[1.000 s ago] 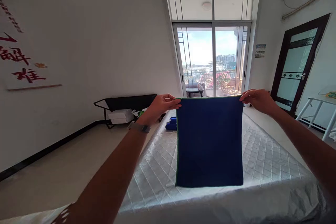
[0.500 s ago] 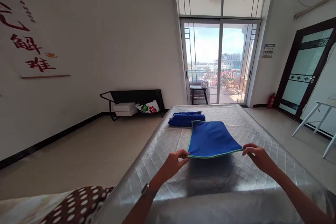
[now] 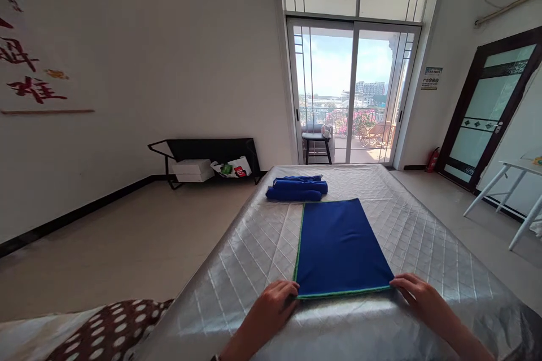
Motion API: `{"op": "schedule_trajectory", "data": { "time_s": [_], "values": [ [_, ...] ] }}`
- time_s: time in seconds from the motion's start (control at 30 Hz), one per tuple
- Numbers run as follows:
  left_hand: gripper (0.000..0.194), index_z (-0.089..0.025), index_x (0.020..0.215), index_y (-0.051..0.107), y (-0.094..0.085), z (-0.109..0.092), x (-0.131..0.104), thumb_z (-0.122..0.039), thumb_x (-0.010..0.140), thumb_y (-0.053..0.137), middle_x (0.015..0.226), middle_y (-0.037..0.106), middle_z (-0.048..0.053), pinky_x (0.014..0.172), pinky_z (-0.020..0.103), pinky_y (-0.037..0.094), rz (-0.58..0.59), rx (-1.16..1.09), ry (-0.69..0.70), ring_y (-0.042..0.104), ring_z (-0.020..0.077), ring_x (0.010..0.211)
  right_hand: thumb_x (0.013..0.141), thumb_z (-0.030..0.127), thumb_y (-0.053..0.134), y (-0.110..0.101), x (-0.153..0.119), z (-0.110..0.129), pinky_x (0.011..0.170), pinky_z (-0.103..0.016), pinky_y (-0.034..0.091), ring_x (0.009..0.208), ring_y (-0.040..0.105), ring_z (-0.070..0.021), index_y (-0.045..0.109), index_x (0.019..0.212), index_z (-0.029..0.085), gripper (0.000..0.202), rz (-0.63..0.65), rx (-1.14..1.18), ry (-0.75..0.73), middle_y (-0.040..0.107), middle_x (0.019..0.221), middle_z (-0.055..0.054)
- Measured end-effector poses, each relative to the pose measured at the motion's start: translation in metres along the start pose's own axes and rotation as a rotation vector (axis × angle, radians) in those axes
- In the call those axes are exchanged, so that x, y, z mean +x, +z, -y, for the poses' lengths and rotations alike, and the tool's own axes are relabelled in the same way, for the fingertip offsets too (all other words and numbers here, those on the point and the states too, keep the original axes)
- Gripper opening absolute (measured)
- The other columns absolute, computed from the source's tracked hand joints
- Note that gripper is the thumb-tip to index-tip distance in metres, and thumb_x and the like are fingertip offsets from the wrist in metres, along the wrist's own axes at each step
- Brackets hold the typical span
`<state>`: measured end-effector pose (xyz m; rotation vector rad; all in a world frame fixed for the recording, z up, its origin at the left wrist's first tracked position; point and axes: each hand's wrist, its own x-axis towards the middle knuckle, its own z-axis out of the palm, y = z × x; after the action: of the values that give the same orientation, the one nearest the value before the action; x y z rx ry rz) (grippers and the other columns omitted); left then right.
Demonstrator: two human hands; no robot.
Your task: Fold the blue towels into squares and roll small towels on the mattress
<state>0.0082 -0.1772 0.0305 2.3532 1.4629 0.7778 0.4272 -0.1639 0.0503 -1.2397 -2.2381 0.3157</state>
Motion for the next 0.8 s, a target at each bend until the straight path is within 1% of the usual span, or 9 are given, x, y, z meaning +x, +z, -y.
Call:
{"op": "schedule_trajectory", "data": {
  "time_s": [0.13, 0.3, 0.4, 0.47, 0.53, 0.6, 0.67, 0.73, 0.8],
  "values": [
    [0.01, -0.025, 0.087, 0.063, 0.003, 0.004, -0.008, -0.016, 0.087, 0.06, 0.103, 0.076, 0.001, 0.087, 0.031, 0.059, -0.095, -0.003, 0.084, 0.072, 0.0182, 0.097, 0.102, 0.033, 0.04, 0.002, -0.006, 0.003, 0.084, -0.03, 0.058, 0.092, 0.071, -0.0191, 0.073, 0.1, 0.028, 0.034, 0.029, 0.019, -0.02, 0.074, 0.1, -0.006],
    [0.008, -0.027, 0.089, 0.067, 0.001, 0.005, -0.013, -0.023, 0.091, 0.06, 0.102, 0.076, 0.001, 0.084, 0.03, 0.06, -0.133, 0.026, 0.171, 0.072, 0.0178, 0.093, 0.1, 0.029, 0.041, -0.002, -0.003, 0.012, 0.082, -0.03, 0.056, 0.09, 0.069, -0.0186, 0.073, 0.097, 0.027, 0.032, 0.074, 0.033, 0.03, 0.073, 0.096, -0.005],
    [0.011, -0.027, 0.088, 0.068, -0.002, 0.004, -0.015, -0.026, 0.093, 0.059, 0.101, 0.076, 0.001, 0.085, 0.03, 0.06, -0.114, 0.043, 0.182, 0.072, 0.0173, 0.093, 0.094, 0.022, 0.045, -0.01, 0.003, 0.017, 0.082, -0.03, 0.054, 0.087, 0.068, -0.0184, 0.074, 0.091, 0.026, 0.029, 0.173, 0.009, 0.085, 0.073, 0.09, -0.004],
    [0.011, -0.028, 0.088, 0.069, -0.006, 0.001, -0.016, -0.029, 0.093, 0.059, 0.101, 0.076, 0.001, 0.087, 0.032, 0.059, -0.067, 0.05, 0.174, 0.071, 0.018, 0.094, 0.09, 0.02, 0.048, -0.016, 0.011, 0.022, 0.084, -0.032, 0.053, 0.086, 0.068, -0.0188, 0.075, 0.089, 0.026, 0.028, 0.239, -0.02, 0.112, 0.073, 0.089, -0.004],
    [0.013, -0.028, 0.086, 0.07, -0.012, -0.003, -0.013, -0.034, 0.093, 0.061, 0.097, 0.076, 0.001, 0.087, 0.034, 0.058, -0.008, 0.051, 0.145, 0.07, 0.0192, 0.094, 0.089, 0.02, 0.048, -0.018, 0.024, 0.026, 0.089, -0.034, 0.053, 0.089, 0.068, -0.0199, 0.076, 0.089, 0.026, 0.028, 0.261, -0.048, 0.128, 0.074, 0.089, -0.004],
    [0.02, -0.028, 0.085, 0.071, -0.017, -0.012, -0.002, -0.037, 0.095, 0.057, 0.092, 0.076, 0.001, 0.086, 0.035, 0.057, 0.026, 0.035, 0.113, 0.069, 0.0195, 0.09, 0.092, 0.024, 0.044, -0.013, 0.041, 0.029, 0.095, -0.036, 0.051, 0.098, 0.068, -0.0212, 0.076, 0.097, 0.026, 0.032, 0.209, -0.065, 0.145, 0.075, 0.098, -0.005],
    [0.027, -0.027, 0.087, 0.072, -0.018, -0.025, 0.018, -0.037, 0.099, 0.049, 0.092, 0.075, 0.002, 0.087, 0.035, 0.056, 0.016, 0.007, 0.089, 0.068, 0.0194, 0.09, 0.097, 0.029, 0.038, 0.0, 0.06, 0.029, 0.103, -0.038, 0.047, 0.115, 0.063, -0.0226, 0.072, 0.116, 0.024, 0.039, 0.126, -0.091, 0.174, 0.072, 0.119, -0.008],
    [0.033, -0.025, 0.094, 0.072, -0.009, -0.043, 0.048, -0.035, 0.101, 0.042, 0.098, 0.075, 0.004, 0.09, 0.036, 0.055, 0.0, -0.009, 0.094, 0.068, 0.0198, 0.095, 0.099, 0.033, 0.035, 0.019, 0.077, 0.026, 0.113, -0.042, 0.039, 0.132, 0.052, -0.0247, 0.061, 0.135, 0.018, 0.047, 0.09, -0.157, 0.221, 0.06, 0.14, -0.011],
    [0.035, -0.024, 0.102, 0.072, 0.013, -0.065, 0.083, -0.035, 0.102, 0.039, 0.107, 0.074, 0.006, 0.096, 0.037, 0.053, 0.022, 0.014, 0.13, 0.066, 0.0205, 0.104, 0.1, 0.037, 0.033, 0.039, 0.089, 0.021, 0.118, -0.046, 0.03, 0.143, 0.038, -0.027, 0.049, 0.146, 0.012, 0.055, 0.136, -0.243, 0.274, 0.046, 0.153, -0.013]
  ]
}}
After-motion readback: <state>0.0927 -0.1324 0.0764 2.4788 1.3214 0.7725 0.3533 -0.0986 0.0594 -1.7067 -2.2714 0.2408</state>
